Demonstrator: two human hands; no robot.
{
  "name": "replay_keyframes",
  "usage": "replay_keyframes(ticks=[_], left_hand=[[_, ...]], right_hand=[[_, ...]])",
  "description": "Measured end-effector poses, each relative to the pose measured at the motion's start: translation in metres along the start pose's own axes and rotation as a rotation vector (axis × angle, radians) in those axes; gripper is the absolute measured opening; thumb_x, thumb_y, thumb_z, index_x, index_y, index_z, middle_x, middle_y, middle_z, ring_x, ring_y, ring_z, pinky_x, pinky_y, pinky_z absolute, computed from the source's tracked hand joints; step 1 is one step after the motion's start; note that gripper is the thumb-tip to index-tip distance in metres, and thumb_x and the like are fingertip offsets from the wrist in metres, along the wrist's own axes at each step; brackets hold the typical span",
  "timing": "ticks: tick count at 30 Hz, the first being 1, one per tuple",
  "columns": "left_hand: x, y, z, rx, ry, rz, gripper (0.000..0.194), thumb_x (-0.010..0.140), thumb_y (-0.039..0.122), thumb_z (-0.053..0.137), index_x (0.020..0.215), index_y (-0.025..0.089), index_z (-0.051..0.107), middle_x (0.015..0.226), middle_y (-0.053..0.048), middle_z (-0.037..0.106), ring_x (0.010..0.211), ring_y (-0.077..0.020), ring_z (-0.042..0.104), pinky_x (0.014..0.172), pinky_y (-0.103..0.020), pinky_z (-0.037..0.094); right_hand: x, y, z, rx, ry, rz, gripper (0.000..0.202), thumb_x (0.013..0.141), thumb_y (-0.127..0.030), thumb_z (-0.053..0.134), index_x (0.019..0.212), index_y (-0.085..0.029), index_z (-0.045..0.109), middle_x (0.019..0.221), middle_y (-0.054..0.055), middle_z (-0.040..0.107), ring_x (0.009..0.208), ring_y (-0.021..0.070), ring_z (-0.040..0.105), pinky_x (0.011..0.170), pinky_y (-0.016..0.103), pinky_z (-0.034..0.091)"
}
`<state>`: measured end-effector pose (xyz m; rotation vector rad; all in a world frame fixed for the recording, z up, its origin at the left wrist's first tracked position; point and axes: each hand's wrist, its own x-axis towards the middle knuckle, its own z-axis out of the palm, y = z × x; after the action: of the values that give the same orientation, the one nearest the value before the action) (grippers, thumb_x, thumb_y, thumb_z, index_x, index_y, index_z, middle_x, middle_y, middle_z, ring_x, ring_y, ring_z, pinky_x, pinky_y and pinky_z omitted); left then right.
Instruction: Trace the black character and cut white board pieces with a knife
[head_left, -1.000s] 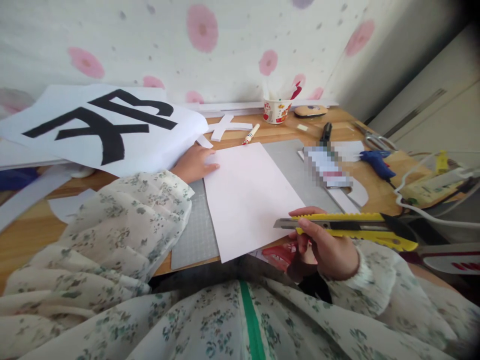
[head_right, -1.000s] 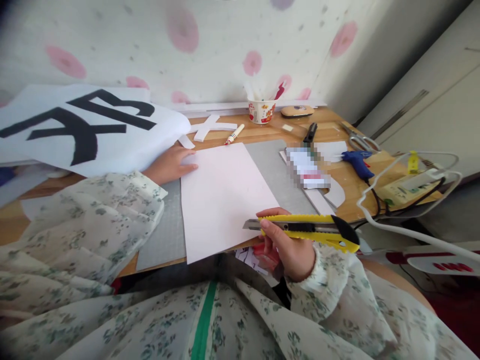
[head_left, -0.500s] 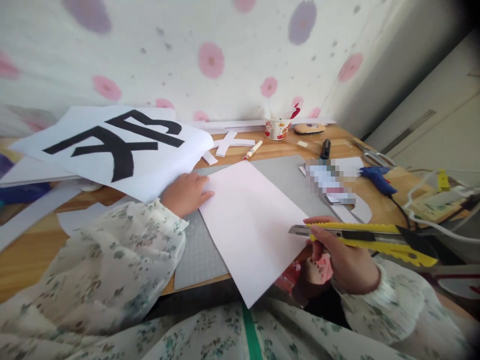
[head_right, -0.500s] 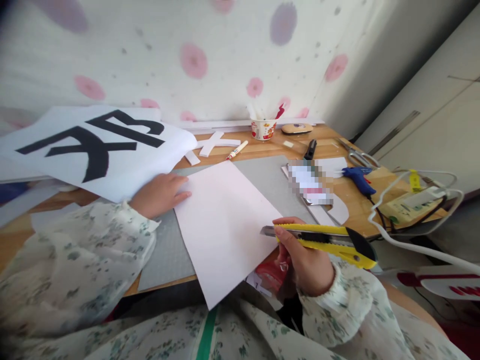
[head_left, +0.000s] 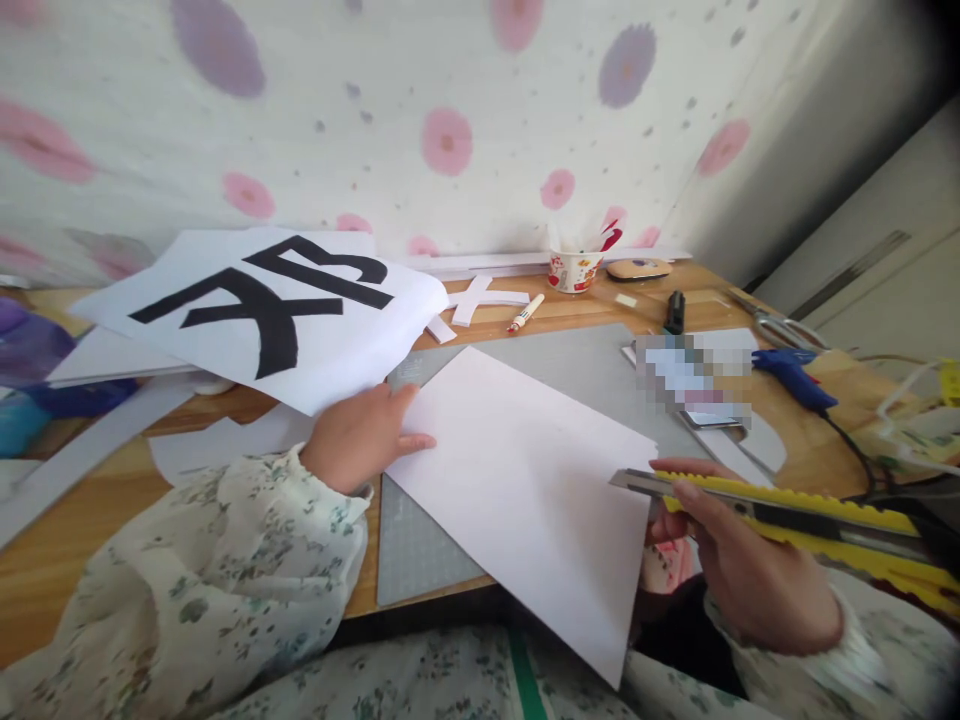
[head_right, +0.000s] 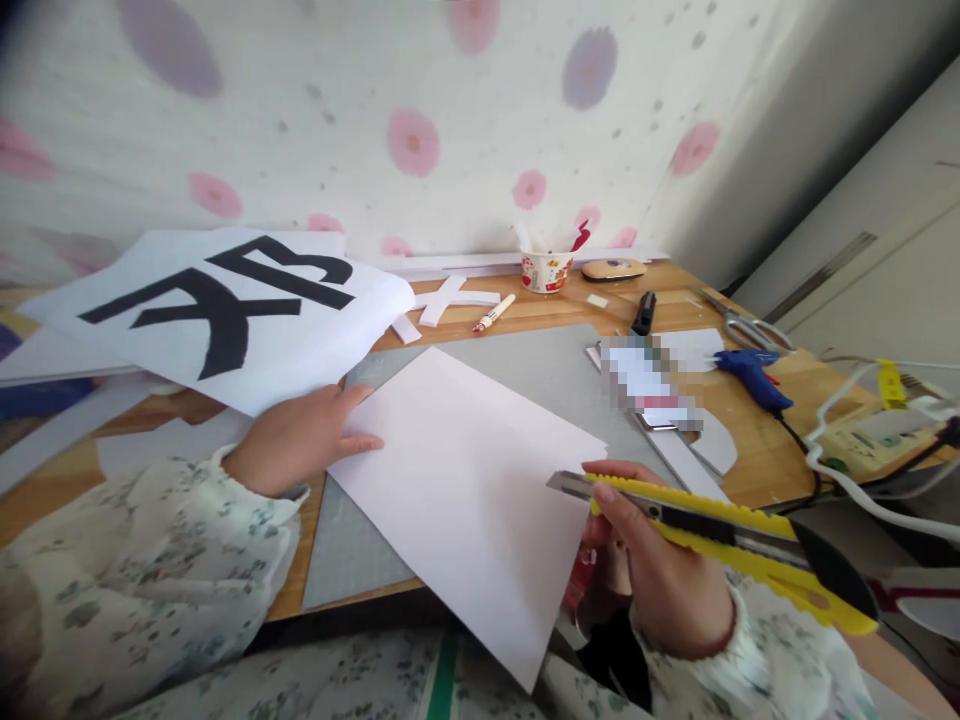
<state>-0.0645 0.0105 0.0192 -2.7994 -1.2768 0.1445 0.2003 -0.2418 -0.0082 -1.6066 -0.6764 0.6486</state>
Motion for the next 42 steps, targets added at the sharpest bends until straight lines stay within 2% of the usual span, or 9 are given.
replay_keyframes(ticks=[8,15,19,27,31,36,38,39,42], left_hand=[[0.004,-0.004,0.003,-0.090,0.027,-0.008,0.046,0.094,0.040,0.058,0.133,0.015,0.059,0.112,-0.016,0.066,0.108,-0.0366,0.065,0.091,-0.046,0.051],[0.026,0.000,0.013,-0.243,0.054,-0.088,0.039,0.091,0.042,0.058,0.124,0.021,0.064,0.119,-0.014,0.067,0.116,-0.0348,0.062,0.100,-0.048,0.050],[0.048,0.004,0.010,-0.317,0.059,-0.133,0.034,0.091,0.039,0.058,0.122,0.026,0.064,0.121,-0.009,0.069,0.112,-0.0304,0.066,0.097,-0.043,0.052],[0.103,0.030,-0.007,-0.399,0.059,-0.012,0.031,0.097,0.037,0.066,0.121,0.017,0.064,0.122,-0.009,0.067,0.106,-0.0242,0.067,0.091,-0.047,0.057],[0.071,0.056,-0.011,-0.366,0.168,0.082,0.025,0.096,0.018,0.058,0.120,0.015,0.064,0.129,-0.014,0.065,0.120,-0.0286,0.061,0.104,-0.048,0.049],[-0.019,0.106,-0.003,-0.393,0.091,0.531,0.021,0.095,0.024,0.055,0.080,0.020,0.069,0.082,-0.003,0.071,0.082,-0.0207,0.067,0.085,-0.036,0.055],[-0.049,0.122,0.003,-0.417,0.153,0.830,0.019,0.097,0.023,0.054,0.090,0.018,0.071,0.094,-0.005,0.074,0.090,-0.0199,0.068,0.094,-0.035,0.053],[-0.060,0.128,0.007,-0.387,0.233,0.886,0.019,0.098,0.022,0.054,0.100,0.016,0.072,0.104,-0.009,0.075,0.100,-0.0222,0.068,0.098,-0.037,0.052],[-0.077,0.134,0.015,-0.303,0.364,0.841,0.025,0.100,0.019,0.051,0.116,0.012,0.070,0.121,-0.014,0.073,0.113,-0.0260,0.067,0.099,-0.038,0.053]], right_hand=[[0.030,-0.006,0.021,0.181,0.033,0.042,0.032,0.072,-0.049,0.079,0.088,-0.022,0.074,0.055,-0.001,0.062,0.048,0.0145,0.056,0.046,0.026,0.047],[0.008,0.002,0.016,0.126,-0.053,0.143,0.040,0.076,-0.052,0.080,0.102,-0.024,0.068,0.055,-0.003,0.061,0.049,0.0184,0.060,0.046,0.031,0.054],[-0.002,0.006,0.008,0.023,-0.057,0.054,0.036,0.079,-0.051,0.078,0.101,-0.025,0.070,0.057,-0.001,0.064,0.053,0.0191,0.063,0.047,0.028,0.052],[-0.025,-0.001,0.010,0.061,-0.129,0.090,0.034,0.085,-0.052,0.072,0.104,-0.024,0.068,0.055,0.000,0.065,0.048,0.0190,0.060,0.042,0.028,0.049],[-0.018,-0.007,0.003,0.050,-0.156,0.092,0.035,0.085,-0.052,0.071,0.108,-0.025,0.067,0.057,0.001,0.067,0.047,0.0201,0.062,0.042,0.030,0.051],[0.018,-0.016,0.015,-0.020,-0.199,-0.066,0.033,0.084,-0.046,0.076,0.108,-0.024,0.068,0.065,0.000,0.069,0.055,0.0185,0.064,0.051,0.029,0.055],[0.033,-0.018,0.031,-0.076,-0.235,-0.134,0.031,0.083,-0.043,0.077,0.106,-0.023,0.069,0.067,-0.001,0.069,0.056,0.0164,0.064,0.054,0.028,0.056],[0.039,-0.018,0.040,-0.111,-0.270,-0.160,0.031,0.084,-0.042,0.076,0.107,-0.023,0.069,0.071,0.000,0.070,0.059,0.0159,0.065,0.057,0.027,0.056],[0.053,-0.015,0.061,-0.212,-0.334,-0.222,0.029,0.087,-0.041,0.072,0.110,-0.024,0.069,0.083,0.002,0.073,0.070,0.0165,0.068,0.065,0.028,0.057]])
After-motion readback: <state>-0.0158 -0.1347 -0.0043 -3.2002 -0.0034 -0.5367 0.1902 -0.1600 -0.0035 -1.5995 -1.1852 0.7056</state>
